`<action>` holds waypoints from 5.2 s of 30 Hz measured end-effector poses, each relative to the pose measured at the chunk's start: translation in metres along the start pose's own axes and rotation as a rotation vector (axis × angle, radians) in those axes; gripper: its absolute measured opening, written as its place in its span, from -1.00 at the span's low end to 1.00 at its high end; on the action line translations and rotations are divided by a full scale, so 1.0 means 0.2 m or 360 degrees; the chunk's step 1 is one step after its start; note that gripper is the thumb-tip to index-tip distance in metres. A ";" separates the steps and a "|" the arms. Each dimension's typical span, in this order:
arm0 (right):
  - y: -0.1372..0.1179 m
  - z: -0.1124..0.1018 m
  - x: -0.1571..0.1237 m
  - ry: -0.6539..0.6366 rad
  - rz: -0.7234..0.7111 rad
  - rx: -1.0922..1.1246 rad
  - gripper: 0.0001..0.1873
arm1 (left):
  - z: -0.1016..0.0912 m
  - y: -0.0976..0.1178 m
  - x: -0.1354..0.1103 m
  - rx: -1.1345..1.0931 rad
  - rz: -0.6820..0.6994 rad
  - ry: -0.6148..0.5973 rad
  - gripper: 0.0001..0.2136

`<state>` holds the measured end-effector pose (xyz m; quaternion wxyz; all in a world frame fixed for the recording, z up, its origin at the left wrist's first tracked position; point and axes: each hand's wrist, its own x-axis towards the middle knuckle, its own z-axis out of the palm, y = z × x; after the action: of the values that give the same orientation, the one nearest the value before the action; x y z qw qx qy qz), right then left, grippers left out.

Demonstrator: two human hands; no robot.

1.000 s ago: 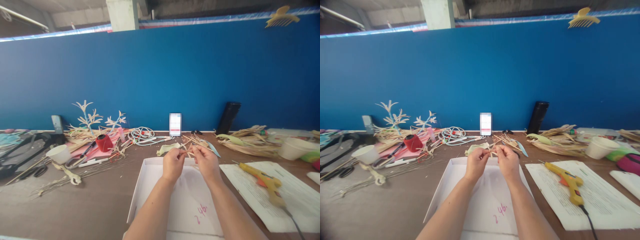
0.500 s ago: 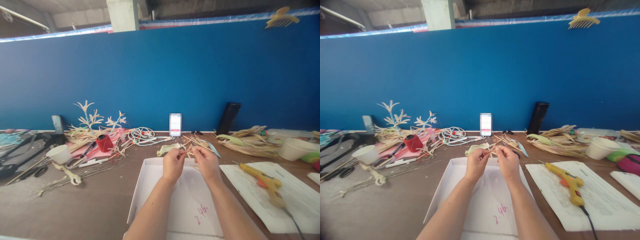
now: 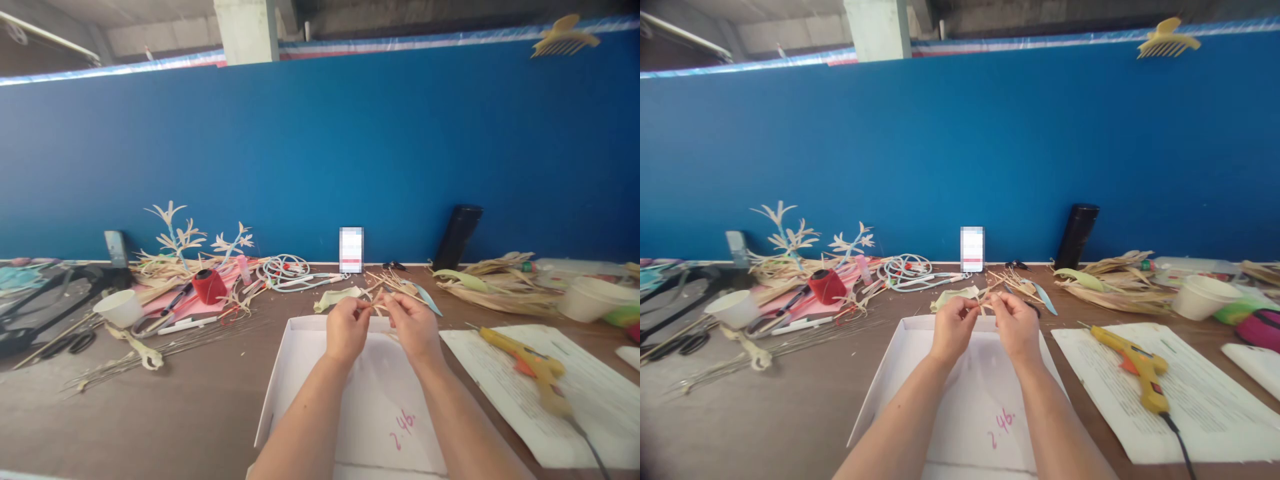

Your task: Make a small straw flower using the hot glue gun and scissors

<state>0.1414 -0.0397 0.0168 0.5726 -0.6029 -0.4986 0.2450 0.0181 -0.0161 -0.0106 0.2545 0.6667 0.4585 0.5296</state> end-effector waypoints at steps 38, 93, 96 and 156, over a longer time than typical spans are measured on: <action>0.04 0.02 0.01 0.0048 -0.0056 0.0170 -0.52 | 0.02 -0.01 0.01 -0.0168 -0.0133 -0.0019 -0.91; -0.01 0.00 -0.01 -0.0051 -0.0144 -0.0047 -0.63 | 0.02 -0.01 -0.01 -0.0082 0.0028 -0.0023 -0.90; -0.02 0.00 -0.02 -0.0028 -0.0157 -0.0075 -0.63 | 0.02 0.00 -0.01 -0.0061 0.0031 -0.0016 -0.90; 0.10 -0.02 0.07 -0.0175 0.0200 0.0258 -0.70 | 0.00 -0.04 0.01 -0.0058 0.0200 -0.0406 -0.92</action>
<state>0.1560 -0.0261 0.0016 0.5748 -0.5703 -0.4690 0.3526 0.0149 -0.0109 -0.0161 0.2890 0.7513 0.3701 0.4637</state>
